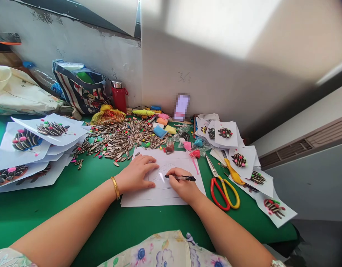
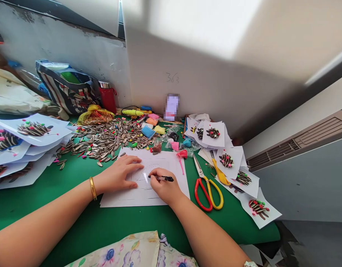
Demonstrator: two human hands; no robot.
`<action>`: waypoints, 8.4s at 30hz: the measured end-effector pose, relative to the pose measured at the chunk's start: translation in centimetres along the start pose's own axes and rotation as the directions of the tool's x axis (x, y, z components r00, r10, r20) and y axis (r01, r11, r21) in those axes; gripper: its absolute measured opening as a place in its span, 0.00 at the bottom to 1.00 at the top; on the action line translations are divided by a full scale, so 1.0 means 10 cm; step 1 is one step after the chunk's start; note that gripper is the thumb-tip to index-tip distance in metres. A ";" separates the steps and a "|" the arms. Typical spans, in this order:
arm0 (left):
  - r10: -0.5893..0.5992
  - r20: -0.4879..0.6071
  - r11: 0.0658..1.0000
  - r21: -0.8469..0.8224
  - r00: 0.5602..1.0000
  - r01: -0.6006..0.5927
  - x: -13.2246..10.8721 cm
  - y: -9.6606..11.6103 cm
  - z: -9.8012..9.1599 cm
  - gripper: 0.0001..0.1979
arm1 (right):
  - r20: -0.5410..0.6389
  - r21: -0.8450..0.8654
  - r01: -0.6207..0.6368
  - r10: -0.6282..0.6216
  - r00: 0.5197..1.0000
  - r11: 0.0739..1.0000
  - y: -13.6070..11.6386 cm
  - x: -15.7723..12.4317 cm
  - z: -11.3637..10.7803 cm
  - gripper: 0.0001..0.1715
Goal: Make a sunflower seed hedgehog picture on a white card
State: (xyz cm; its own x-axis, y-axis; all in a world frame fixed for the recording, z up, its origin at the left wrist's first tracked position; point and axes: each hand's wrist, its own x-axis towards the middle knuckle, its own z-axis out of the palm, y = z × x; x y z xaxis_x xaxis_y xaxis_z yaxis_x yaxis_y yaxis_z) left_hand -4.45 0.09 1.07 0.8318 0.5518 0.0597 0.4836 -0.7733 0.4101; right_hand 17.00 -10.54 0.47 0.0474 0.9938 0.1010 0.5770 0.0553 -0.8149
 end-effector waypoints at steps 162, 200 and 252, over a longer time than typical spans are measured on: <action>-0.017 0.013 1.000 0.014 1.000 0.017 0.01 0.03 -0.02 0.32 | -0.102 0.027 -0.131 0.133 0.986 0.991 0.16 0.09 -0.11 0.11; -0.002 0.003 1.000 0.003 1.000 0.002 0.00 0.00 0.00 0.33 | -0.084 0.105 -0.144 0.153 0.985 0.984 0.15 0.05 -0.09 0.09; -0.015 0.011 1.000 0.007 1.000 0.015 0.02 0.02 -0.01 0.32 | -0.128 0.030 -0.143 0.146 0.981 0.989 0.20 0.09 -0.12 0.09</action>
State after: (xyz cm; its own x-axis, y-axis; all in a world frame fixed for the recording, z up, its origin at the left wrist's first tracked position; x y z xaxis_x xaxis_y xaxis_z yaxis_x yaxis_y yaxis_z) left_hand -4.22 0.05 1.31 0.8272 0.5603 0.0433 0.4982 -0.7668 0.4049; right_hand 19.20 -9.69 -0.35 0.2347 0.9706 0.0533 0.5398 -0.0846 -0.8376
